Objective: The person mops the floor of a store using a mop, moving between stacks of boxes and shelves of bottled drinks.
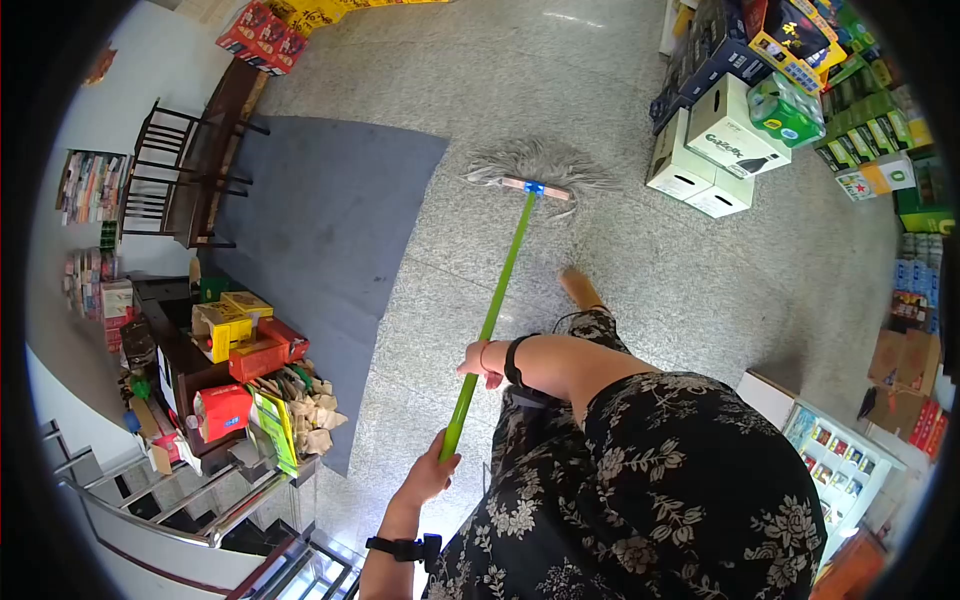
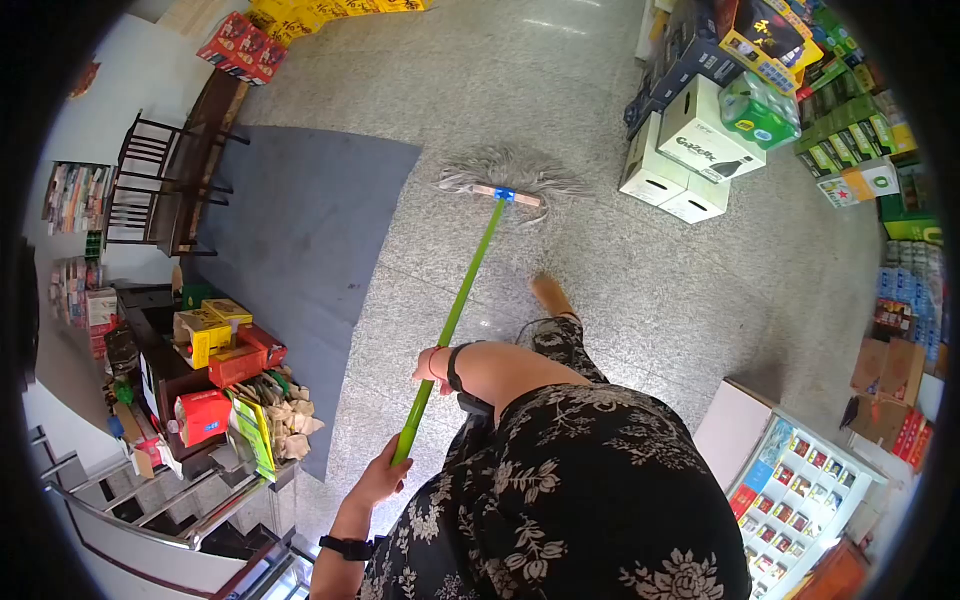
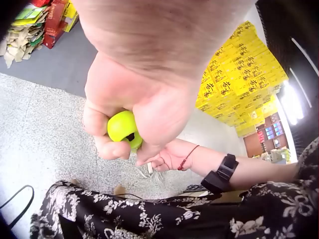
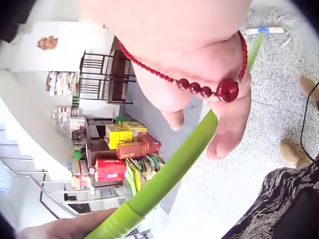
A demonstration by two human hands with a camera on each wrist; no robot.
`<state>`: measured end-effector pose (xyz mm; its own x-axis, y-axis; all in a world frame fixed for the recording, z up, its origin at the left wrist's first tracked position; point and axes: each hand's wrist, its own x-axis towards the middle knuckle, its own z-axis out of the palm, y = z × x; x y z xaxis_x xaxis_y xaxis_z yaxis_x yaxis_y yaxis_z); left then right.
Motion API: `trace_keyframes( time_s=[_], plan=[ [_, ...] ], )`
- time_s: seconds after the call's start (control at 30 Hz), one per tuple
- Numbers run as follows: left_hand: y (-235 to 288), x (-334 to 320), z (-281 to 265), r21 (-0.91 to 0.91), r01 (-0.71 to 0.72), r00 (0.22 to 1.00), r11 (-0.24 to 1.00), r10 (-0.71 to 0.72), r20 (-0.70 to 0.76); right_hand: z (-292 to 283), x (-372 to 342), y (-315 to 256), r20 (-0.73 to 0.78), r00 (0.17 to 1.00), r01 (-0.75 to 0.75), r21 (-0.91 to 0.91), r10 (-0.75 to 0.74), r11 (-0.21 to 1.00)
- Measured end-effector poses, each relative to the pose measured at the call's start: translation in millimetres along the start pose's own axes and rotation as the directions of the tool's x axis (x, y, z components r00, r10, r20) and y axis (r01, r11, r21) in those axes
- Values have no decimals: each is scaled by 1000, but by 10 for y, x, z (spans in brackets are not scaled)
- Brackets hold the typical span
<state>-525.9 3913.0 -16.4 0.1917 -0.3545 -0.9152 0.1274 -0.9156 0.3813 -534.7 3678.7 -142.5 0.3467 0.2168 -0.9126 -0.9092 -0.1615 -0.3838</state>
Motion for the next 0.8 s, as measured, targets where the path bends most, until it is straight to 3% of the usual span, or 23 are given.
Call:
trace_keyframes(
  time_s=[0.17,0.23,0.27,0.33,0.4,0.47,0.53,0.57,0.63,0.7,0.73,0.77,0.8],
  plan=[
    [654,179,199,123,-3,1000,992,4,-9,-288,68,227,-121,991,55,-3,-55,998],
    [958,384,280,149,-24,1000,989,25,-2,-530,253,425,-286,902,266,-220,-323,938],
    [1119,517,327,139,-49,999,989,50,-4,-701,202,459,-289,903,261,-218,-318,940],
    [1441,802,477,108,-77,997,991,80,-19,-1025,146,547,-525,849,219,242,-62,945],
    [1916,1043,633,86,-107,994,990,108,-2,-1490,192,673,-613,790,269,359,8,894],
    [2380,1283,818,61,-140,990,988,139,15,-1993,195,828,-681,730,255,350,58,901],
    [2800,1537,965,2,-223,974,975,223,30,-2524,161,970,-693,720,157,229,47,961],
    [2983,1645,1028,7,-227,973,974,227,38,-2765,127,1042,-697,715,156,235,55,959],
    [3344,1774,1146,-90,-197,977,976,203,64,-3137,-38,1169,-621,784,218,308,22,926],
    [3493,1785,1195,-102,-147,981,984,158,110,-3284,-127,1271,-664,747,179,253,37,951],
    [3466,1836,1197,131,-347,933,929,356,-52,-3331,-171,1328,-709,704,145,196,38,970],
    [3455,1865,1221,382,-474,812,793,561,-157,-3322,-231,1421,-708,705,137,200,46,970],
    [3548,1754,1244,379,-476,813,794,561,-154,-3260,-333,1518,-680,732,164,227,36,960]
  ],
)
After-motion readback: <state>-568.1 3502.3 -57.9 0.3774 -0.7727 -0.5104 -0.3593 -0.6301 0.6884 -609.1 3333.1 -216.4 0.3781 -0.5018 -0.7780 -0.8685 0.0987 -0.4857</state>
